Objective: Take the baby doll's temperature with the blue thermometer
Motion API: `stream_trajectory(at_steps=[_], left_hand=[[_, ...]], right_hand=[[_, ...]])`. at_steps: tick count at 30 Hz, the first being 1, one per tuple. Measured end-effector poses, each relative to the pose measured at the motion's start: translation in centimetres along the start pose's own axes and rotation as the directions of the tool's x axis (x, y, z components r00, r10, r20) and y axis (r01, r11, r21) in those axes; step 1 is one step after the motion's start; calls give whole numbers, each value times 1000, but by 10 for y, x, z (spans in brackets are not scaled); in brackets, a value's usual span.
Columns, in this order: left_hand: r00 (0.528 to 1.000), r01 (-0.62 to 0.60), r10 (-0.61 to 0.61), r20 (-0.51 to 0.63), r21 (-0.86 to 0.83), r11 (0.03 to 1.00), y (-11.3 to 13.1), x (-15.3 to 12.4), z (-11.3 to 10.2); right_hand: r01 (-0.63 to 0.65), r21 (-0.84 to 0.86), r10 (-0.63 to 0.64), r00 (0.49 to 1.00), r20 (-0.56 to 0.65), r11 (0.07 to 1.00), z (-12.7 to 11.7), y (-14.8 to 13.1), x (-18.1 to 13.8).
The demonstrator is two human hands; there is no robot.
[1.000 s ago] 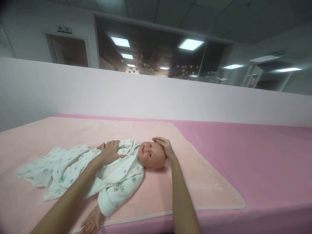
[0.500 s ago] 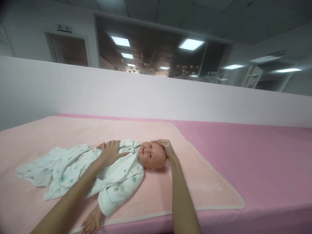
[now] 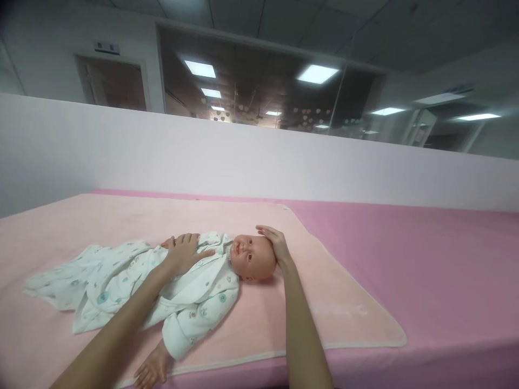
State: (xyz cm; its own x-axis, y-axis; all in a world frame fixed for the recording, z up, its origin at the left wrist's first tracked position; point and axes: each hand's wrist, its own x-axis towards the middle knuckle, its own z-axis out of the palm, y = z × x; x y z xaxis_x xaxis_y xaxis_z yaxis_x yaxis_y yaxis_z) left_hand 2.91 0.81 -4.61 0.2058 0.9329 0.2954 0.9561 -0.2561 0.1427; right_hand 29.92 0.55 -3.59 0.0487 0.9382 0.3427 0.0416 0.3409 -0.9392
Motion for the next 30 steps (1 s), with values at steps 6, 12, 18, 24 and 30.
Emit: stream_trajectory(at_steps=[6, 12, 18, 24, 30], left_hand=[[1000, 3, -3, 31, 12, 1000, -2, 3, 0], [1000, -4, 4, 10, 6, 1000, -4, 4, 3], [999, -22, 22, -38, 15, 1000, -3, 2, 5], [999, -10, 9, -47, -5, 1000, 0, -2, 0], [999, -8, 7, -51, -21, 1000, 0, -1, 0]], right_hand=[[-13, -24, 8, 983, -184, 1000, -1, 4, 3], [-61, -43, 60, 998, -15, 997, 1, -2, -1], [-105, -14, 106, 992, 73, 994, 2, -4, -5], [-64, 3, 64, 998, -30, 998, 2, 0, -1], [19, -1, -19, 980, -200, 1000, -1, 10, 7]])
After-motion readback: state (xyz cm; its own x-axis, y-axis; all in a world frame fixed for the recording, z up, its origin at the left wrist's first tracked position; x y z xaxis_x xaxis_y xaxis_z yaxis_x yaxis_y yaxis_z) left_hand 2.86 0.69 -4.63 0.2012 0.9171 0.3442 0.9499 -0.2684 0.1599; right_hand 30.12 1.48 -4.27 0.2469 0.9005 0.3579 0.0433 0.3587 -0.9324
